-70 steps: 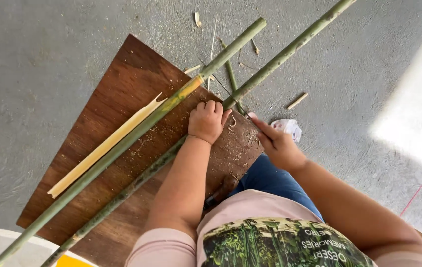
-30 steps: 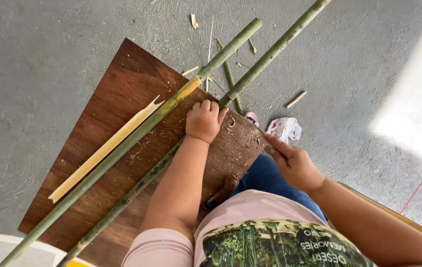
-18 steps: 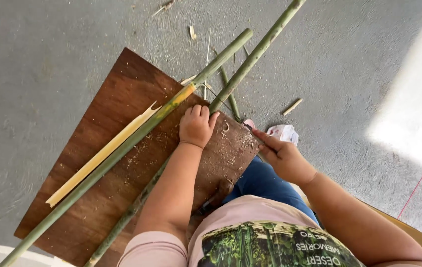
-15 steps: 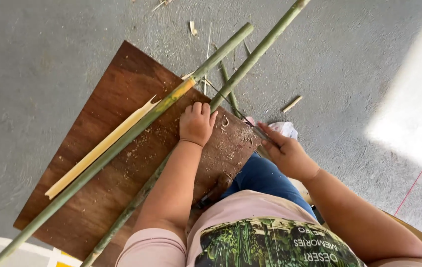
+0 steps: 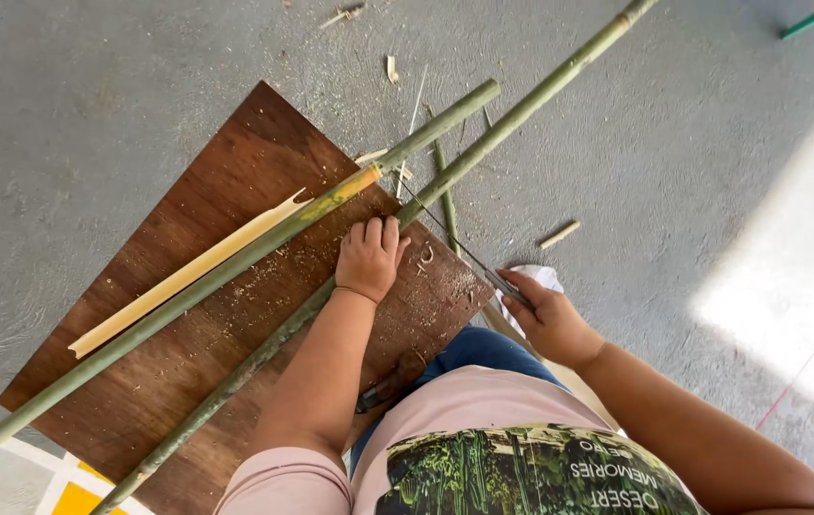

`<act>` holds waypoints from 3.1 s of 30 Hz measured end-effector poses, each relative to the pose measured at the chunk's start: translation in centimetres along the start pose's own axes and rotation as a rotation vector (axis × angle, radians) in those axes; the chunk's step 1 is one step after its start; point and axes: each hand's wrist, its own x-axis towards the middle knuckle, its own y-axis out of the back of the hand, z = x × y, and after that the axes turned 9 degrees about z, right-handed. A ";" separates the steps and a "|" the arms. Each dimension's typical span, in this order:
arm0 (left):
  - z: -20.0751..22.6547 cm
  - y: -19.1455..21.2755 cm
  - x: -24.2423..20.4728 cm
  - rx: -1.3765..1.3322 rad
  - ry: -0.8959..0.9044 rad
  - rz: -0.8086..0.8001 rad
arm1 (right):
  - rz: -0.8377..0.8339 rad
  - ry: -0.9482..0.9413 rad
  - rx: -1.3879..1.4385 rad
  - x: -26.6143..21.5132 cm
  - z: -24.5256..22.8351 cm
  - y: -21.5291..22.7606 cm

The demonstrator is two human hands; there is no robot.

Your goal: Shaving and trimming bamboo stalks using a knife and a hand saw.

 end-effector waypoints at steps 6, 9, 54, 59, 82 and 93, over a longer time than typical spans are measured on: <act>-0.3 -1.3 -0.6 0.057 0.004 -0.093 | 0.096 0.328 0.069 -0.4 1.4 -0.3; 0.1 -1.7 -1.6 0.060 -0.029 -0.173 | -0.128 -0.389 0.234 -0.8 -3.1 1.9; 1.6 0.2 0.5 -0.018 0.150 0.075 | -0.327 -0.353 -0.018 3.7 -2.6 1.0; 2.1 0.0 0.5 -0.083 0.184 0.111 | -0.122 0.267 -0.045 3.9 3.1 -0.2; 3.1 0.5 2.1 0.056 0.256 0.093 | -0.458 -0.599 0.421 4.3 -5.1 2.6; -3.5 0.4 4.6 0.174 0.499 -0.301 | -0.424 -0.623 0.430 3.8 -3.1 2.7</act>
